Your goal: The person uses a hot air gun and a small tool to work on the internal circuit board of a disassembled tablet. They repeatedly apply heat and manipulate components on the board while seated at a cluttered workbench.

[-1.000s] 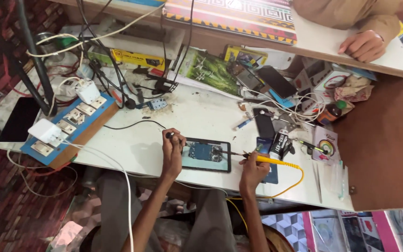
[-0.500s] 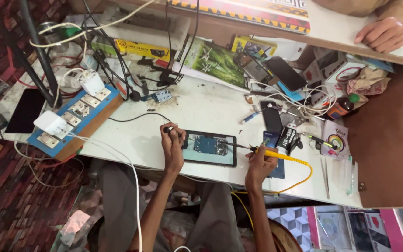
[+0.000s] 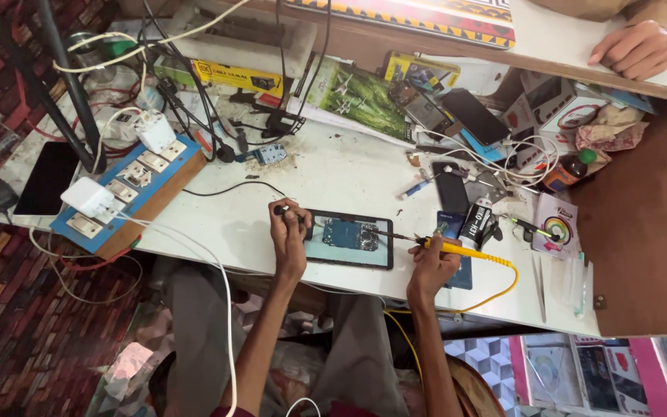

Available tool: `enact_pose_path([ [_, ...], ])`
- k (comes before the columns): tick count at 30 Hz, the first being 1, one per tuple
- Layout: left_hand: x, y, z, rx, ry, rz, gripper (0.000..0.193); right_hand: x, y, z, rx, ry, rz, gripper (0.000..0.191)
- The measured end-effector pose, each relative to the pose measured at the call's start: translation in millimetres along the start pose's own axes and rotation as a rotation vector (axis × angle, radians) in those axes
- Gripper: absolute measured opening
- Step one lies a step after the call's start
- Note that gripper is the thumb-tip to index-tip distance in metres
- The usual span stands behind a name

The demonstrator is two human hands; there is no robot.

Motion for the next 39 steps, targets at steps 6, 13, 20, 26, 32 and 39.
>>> enact_pose_path([
  [6, 1.1, 0.1, -1.1, 0.012, 0.038, 0.006, 0.040, 0.0, 0.7, -2.3, -0.009, 0.018, 0.005, 0.017],
  [13, -2.0, -5.0, -7.0, 0.050, 0.021, 0.015, 0.040, -0.2, 1.6, 2.1, -0.009, 0.012, 0.017, 0.019],
  [20, -6.5, -9.8, -10.9, 0.018, -0.013, 0.047, 0.039, -0.5, 3.3, 7.5, -0.035, 0.027, -0.046, 0.013],
  [26, -8.9, -7.1, -10.6, 0.009, -0.016, 0.026, 0.037, -5.1, 8.6, 8.9, -0.070, 0.032, 0.015, 0.014],
  [32, -10.7, -4.6, -9.7, 0.007, 0.002, 0.009, 0.039, -5.0, 10.9, 9.6, -0.100, 0.069, -0.003, 0.016],
  [39, -10.6, -3.8, -8.3, -0.024, -0.001, 0.017, 0.042, -3.3, 9.8, 8.8, -0.070, 0.097, 0.020, 0.014],
])
Point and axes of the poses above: each hand's wrist, its own x-axis towards the middle knuckle, its own z-axis out of the back of the hand, y = z × x, the point moved 2 cm from there along x, towards the middle knuckle, and after that the axes turned 15 degrees about -x, right-handed, at the moved point
